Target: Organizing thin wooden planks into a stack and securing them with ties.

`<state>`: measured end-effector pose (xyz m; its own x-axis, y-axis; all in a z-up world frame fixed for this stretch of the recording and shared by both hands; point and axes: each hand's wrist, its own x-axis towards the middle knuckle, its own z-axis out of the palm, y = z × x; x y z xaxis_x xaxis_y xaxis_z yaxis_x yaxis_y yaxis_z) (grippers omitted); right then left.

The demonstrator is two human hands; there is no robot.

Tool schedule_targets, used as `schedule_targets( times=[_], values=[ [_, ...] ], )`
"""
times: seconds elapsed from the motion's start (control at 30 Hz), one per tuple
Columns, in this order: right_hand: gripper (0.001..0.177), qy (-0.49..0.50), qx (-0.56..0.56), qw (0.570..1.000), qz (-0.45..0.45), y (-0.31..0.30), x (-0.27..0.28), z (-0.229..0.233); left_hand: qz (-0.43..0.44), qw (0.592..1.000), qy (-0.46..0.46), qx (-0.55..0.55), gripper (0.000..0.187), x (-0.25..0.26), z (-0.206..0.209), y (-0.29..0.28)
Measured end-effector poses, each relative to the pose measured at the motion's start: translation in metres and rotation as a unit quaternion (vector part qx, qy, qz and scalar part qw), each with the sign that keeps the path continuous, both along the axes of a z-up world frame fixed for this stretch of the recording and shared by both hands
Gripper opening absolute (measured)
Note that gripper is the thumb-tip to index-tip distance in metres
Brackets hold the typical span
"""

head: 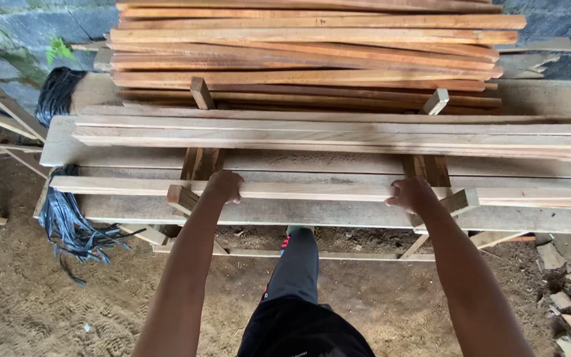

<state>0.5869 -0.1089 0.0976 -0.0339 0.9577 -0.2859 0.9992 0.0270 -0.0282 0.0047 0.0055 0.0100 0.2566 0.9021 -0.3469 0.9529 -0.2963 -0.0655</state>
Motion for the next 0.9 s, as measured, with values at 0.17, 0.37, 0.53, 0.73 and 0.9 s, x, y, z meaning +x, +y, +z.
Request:
schedule_targets(
  times=[0.17, 0.37, 0.53, 0.73, 0.9],
  values=[
    [0.055, -0.007, -0.036, 0.999, -0.017, 0.01, -0.001, 0.003, -0.004, 0.999, 0.022, -0.042, 0.046, 0.01, 0.041, -0.007],
    [0.051, -0.017, -0.073, 0.997, -0.012, 0.016, -0.012, 0.031, 0.003, 0.998, 0.001, -0.059, 0.043, 0.024, 0.077, -0.012],
    [0.079, 0.019, -0.144, 0.989, -0.039, 0.007, -0.073, 0.099, -0.006, 0.991, -0.01, -0.137, 0.073, 0.04, 0.134, -0.031],
    [0.093, 0.11, -0.193, 0.975, 0.031, 0.005, -0.193, 0.15, -0.065, 0.972, -0.107, -0.197, 0.07, 0.127, 0.153, -0.049],
    [0.1, 0.123, -0.181, 0.972, 0.086, 0.019, -0.221, 0.098, -0.101, 0.97, -0.165, -0.148, 0.067, 0.163, 0.078, -0.032]
  ],
)
